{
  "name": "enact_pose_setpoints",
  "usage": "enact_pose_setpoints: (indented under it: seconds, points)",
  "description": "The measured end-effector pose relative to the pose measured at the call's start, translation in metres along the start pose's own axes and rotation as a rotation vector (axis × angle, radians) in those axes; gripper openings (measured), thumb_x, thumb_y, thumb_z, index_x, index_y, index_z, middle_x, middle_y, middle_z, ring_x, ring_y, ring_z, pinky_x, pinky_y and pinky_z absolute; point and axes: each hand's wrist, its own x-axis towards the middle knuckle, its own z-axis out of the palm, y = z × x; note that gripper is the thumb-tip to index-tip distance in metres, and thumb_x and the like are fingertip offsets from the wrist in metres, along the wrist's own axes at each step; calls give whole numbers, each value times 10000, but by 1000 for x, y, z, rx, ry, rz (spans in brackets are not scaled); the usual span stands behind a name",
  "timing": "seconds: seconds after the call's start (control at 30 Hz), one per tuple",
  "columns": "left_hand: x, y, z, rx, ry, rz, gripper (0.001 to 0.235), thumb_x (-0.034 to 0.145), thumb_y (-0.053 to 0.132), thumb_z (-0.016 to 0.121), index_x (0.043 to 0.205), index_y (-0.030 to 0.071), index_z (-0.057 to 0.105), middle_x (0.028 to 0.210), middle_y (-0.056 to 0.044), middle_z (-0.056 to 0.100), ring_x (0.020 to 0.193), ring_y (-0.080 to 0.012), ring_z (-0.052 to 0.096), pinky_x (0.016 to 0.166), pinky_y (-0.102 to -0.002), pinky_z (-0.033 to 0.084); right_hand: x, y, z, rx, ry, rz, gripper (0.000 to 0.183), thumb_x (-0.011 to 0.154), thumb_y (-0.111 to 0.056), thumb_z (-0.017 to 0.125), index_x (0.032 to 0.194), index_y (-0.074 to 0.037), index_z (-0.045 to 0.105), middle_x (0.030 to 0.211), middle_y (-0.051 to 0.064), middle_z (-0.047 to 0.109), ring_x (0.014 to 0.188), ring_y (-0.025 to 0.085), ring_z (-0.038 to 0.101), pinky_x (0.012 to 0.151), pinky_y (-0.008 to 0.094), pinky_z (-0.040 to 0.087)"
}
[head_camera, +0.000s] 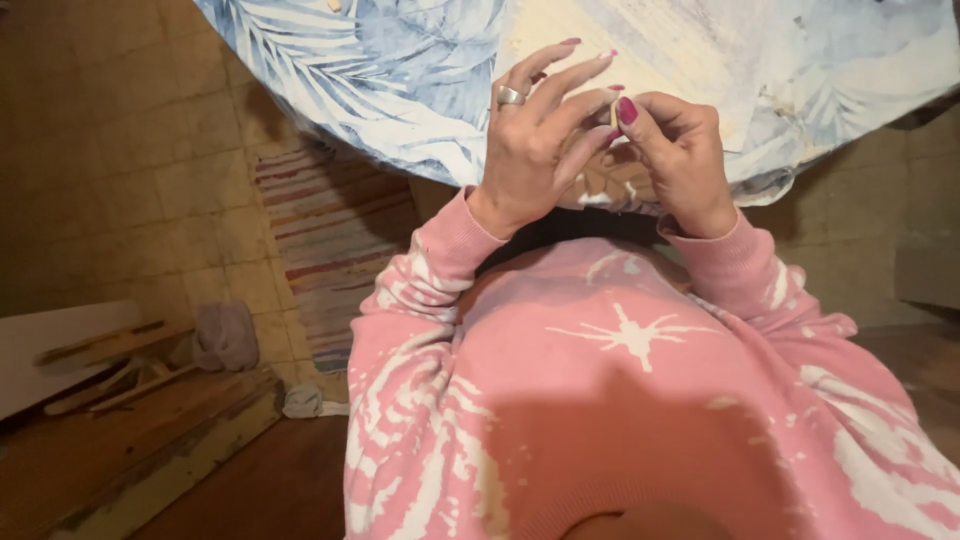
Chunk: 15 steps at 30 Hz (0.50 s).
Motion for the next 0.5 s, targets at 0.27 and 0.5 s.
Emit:
enact_pose_setpoints:
  seconds: [0.27,0.5]
  points:
    - [-7,-7,5,-63,32,-18,330,912,170,844,1227,153,745,1405,22,641,1399,-265,518,1146,-411,405,5,2,-16,-126,-75,-17,330,1177,-252,514,1204,31,680,919,3,662,786,42,595,712,238,542]
    - [-12,-11,5,-68,34,-6,348,910,182,845,1240,176,737,1418,23,630,1386,-267,524,1135,-418,420,10,-11,-15,-436,-213,-99,267,1173,-189,558,1040,23,647,762,18,620,681,65,568,627,230,459]
